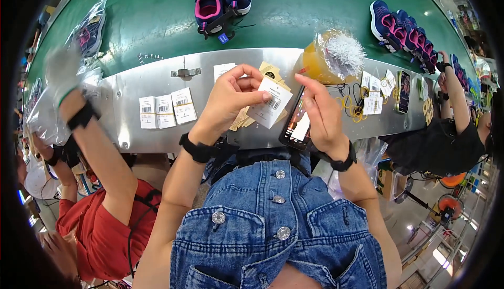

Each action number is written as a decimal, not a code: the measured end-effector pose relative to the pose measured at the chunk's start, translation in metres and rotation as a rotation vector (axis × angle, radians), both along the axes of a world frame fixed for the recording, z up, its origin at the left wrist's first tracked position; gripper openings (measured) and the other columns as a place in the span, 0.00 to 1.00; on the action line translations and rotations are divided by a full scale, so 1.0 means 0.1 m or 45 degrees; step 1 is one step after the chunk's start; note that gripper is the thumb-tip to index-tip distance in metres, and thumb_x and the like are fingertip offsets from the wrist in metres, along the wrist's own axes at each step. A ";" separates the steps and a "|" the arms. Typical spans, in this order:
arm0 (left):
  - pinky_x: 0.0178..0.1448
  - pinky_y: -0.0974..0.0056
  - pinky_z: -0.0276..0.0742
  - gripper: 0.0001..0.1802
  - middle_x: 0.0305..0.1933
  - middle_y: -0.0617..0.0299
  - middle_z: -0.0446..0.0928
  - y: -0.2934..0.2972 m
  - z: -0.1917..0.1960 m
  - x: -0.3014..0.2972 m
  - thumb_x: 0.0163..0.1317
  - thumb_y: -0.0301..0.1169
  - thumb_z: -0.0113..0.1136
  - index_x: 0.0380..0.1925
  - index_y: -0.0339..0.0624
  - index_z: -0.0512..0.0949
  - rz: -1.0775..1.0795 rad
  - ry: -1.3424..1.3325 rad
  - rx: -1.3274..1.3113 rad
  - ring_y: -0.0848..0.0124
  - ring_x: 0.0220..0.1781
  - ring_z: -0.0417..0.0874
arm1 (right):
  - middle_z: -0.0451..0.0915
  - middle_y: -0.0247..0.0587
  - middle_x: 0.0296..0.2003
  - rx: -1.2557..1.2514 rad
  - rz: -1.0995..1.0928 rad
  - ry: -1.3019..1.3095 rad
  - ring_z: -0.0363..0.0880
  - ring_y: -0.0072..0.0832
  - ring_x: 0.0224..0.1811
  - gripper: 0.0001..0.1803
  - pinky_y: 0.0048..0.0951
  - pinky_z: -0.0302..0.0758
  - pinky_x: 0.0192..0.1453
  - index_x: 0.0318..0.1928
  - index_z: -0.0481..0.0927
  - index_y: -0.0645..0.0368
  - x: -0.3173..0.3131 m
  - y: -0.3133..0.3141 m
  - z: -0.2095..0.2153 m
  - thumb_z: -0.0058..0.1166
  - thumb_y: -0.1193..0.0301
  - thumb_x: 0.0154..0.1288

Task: Attaching tags and labels to athletic shoes on a factory production line.

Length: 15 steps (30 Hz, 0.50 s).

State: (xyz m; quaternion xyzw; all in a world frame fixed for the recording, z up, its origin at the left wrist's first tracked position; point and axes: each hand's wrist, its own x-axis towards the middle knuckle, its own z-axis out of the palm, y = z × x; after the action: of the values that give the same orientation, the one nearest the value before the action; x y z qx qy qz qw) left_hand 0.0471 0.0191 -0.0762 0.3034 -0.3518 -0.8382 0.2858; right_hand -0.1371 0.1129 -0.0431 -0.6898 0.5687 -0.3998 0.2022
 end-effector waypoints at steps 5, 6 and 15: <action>0.41 0.74 0.76 0.12 0.34 0.62 0.80 0.10 0.18 -0.12 0.51 0.21 0.65 0.36 0.35 0.75 0.075 -0.240 -0.291 0.78 0.35 0.80 | 0.77 0.38 0.28 0.266 -0.194 -0.368 0.77 0.25 0.25 0.21 0.23 0.71 0.28 0.55 0.71 0.62 0.18 0.05 0.10 0.48 0.81 0.59; 0.40 0.74 0.75 0.12 0.34 0.62 0.79 0.12 0.24 -0.14 0.51 0.20 0.65 0.35 0.35 0.75 0.064 -0.253 -0.304 0.79 0.35 0.79 | 0.77 0.36 0.24 0.170 -0.206 -0.275 0.77 0.23 0.22 0.23 0.23 0.71 0.26 0.54 0.71 0.61 0.19 0.01 0.11 0.50 0.83 0.55; 0.38 0.76 0.75 0.07 0.31 0.66 0.79 0.17 0.29 -0.18 0.54 0.23 0.64 0.33 0.36 0.77 0.071 -0.291 -0.379 0.82 0.32 0.78 | 0.74 0.33 0.18 -0.002 -0.288 -0.099 0.76 0.24 0.19 0.23 0.25 0.72 0.23 0.50 0.73 0.59 0.17 -0.09 0.09 0.53 0.82 0.49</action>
State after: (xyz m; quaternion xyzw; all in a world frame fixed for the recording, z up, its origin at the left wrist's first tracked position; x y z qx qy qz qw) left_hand 0.0287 0.0365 -0.0475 0.3605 -0.4936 -0.7287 0.3088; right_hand -0.1204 0.1034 -0.0341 -0.6054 0.6341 -0.4472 0.1772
